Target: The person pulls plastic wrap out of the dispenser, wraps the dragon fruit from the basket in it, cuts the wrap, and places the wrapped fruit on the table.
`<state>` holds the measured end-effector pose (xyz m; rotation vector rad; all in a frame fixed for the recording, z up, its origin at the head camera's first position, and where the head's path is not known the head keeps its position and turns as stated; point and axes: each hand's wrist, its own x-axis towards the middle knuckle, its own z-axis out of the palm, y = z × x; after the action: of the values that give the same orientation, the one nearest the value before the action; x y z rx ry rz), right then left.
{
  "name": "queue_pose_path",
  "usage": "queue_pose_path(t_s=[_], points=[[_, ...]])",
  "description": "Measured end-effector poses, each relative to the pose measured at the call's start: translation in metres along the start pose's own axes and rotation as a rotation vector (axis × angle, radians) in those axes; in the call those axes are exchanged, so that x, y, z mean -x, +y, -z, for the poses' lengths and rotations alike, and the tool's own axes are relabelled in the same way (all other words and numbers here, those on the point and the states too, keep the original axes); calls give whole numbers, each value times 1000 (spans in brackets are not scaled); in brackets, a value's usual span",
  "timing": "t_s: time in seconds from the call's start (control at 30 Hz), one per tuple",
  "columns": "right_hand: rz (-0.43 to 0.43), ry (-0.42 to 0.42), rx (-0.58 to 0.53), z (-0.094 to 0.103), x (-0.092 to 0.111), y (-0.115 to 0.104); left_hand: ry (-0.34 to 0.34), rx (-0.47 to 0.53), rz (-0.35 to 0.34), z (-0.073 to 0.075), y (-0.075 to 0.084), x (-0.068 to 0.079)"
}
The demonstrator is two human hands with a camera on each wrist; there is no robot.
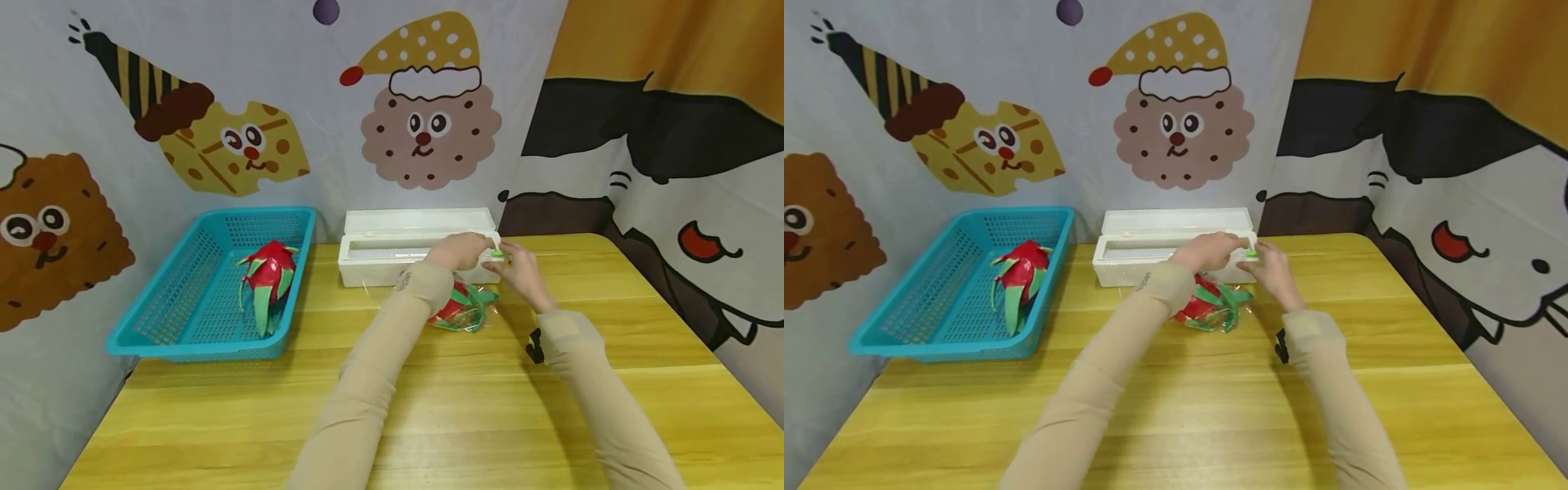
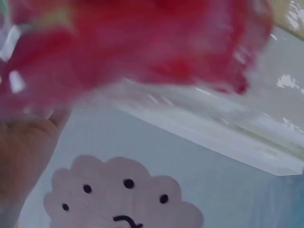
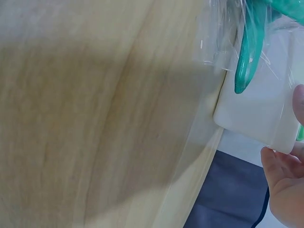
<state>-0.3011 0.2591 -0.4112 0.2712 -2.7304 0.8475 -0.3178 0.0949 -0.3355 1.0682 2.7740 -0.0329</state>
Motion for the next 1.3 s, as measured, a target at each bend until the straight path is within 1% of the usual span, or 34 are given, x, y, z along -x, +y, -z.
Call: queue_pose_path(t_s=[0.07,0.13,0.23,0.33,0.4,0.47,0.57,0.7,0.77,1.0,1.17,1.23,1.27,1.3], points=[[-6,1,4,1,0,1,-24,-30,2,-2,7,-3],[-19,2,3,1,1,1,-33,-64,-7,-4,12,-6],[-34,1,3,1,1,1,-21,-136,-27,-9,17,-8],[-35,3,8,1,1,2,1,-234,-36,-13,20,-10],[-28,6,20,1,2,2,2,-312,-26,-14,22,-10],[-22,8,28,1,2,3,-3,-368,-13,-15,25,-10],[-9,16,40,0,1,3,-24,-421,19,-16,29,-8],[7,31,42,-1,1,3,-44,-426,57,-16,33,-7],[15,42,47,-2,0,4,-47,-423,65,-16,35,-7],[52,92,91,-4,-1,5,-33,-438,61,-17,37,-9],[47,97,100,-3,-2,4,-16,-437,53,-19,36,-12],[43,96,99,-2,-2,3,-30,-443,49,-19,34,-15],[42,96,97,-2,-2,3,-20,-452,47,-23,31,-20],[40,94,95,-2,-2,3,-30,-455,47,-23,31,-21]])
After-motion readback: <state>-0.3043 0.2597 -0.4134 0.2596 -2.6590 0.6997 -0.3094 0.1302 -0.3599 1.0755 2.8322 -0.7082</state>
